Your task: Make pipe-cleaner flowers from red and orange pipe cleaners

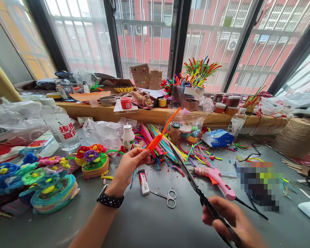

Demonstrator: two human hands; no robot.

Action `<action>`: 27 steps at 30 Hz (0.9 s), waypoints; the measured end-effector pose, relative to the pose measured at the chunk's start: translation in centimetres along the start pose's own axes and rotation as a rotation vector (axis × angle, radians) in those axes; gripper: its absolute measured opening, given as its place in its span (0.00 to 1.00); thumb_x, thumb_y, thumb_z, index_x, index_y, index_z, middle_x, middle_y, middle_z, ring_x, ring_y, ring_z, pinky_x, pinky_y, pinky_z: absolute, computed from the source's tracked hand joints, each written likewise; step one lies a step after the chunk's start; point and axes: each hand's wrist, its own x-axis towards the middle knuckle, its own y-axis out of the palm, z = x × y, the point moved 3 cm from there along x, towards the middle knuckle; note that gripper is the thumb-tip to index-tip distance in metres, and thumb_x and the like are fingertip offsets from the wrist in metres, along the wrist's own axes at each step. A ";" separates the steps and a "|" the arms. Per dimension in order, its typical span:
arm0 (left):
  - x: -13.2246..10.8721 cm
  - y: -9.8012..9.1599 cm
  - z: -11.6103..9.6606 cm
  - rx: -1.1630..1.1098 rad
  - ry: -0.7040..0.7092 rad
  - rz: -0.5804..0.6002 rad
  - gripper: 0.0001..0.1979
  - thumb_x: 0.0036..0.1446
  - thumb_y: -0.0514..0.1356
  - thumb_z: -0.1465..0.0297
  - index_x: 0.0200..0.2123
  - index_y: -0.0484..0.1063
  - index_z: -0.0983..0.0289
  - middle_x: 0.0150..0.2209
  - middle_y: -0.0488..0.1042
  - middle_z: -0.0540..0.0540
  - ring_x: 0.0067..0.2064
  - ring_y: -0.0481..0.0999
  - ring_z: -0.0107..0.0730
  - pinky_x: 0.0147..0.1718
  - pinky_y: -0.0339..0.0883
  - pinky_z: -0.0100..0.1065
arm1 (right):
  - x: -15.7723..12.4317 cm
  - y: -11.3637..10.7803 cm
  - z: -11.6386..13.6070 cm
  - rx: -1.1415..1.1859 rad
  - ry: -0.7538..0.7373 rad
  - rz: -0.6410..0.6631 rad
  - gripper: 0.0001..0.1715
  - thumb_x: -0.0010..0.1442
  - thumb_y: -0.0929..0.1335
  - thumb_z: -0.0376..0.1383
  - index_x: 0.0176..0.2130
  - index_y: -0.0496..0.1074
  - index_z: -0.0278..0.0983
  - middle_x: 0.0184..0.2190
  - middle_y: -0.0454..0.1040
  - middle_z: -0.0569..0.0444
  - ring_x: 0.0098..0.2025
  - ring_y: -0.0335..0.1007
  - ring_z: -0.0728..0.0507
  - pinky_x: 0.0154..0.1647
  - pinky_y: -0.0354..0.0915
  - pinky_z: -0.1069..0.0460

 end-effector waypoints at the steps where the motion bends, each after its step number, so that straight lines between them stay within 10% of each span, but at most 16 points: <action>1: 0.0 0.0 0.0 -0.012 0.011 -0.012 0.10 0.36 0.65 0.68 0.22 0.69 0.67 0.21 0.71 0.48 0.25 0.71 0.23 0.30 0.65 0.27 | 0.8 0.1 0.3 -0.008 -0.039 0.015 0.27 0.38 0.66 0.55 0.30 0.68 0.37 0.30 0.72 0.47 0.35 0.69 0.40 0.38 0.64 0.48; 11: -0.1 0.1 -0.3 -0.024 0.064 -0.056 0.10 0.37 0.64 0.68 0.23 0.69 0.67 0.20 0.69 0.46 0.24 0.69 0.22 0.29 0.65 0.25 | 3.3 0.6 0.0 -0.048 -0.133 0.227 0.46 0.29 0.64 0.62 0.41 0.63 0.36 0.38 0.68 0.44 0.42 0.64 0.38 0.44 0.59 0.48; 27: -0.7 1.7 0.4 0.120 -0.005 0.083 0.09 0.40 0.62 0.68 0.21 0.67 0.67 0.19 0.68 0.47 0.22 0.67 0.22 0.25 0.62 0.25 | 2.7 2.2 -0.5 0.031 -0.021 0.343 0.40 0.32 0.68 0.58 0.38 0.63 0.35 0.35 0.67 0.47 0.42 0.63 0.39 0.44 0.58 0.49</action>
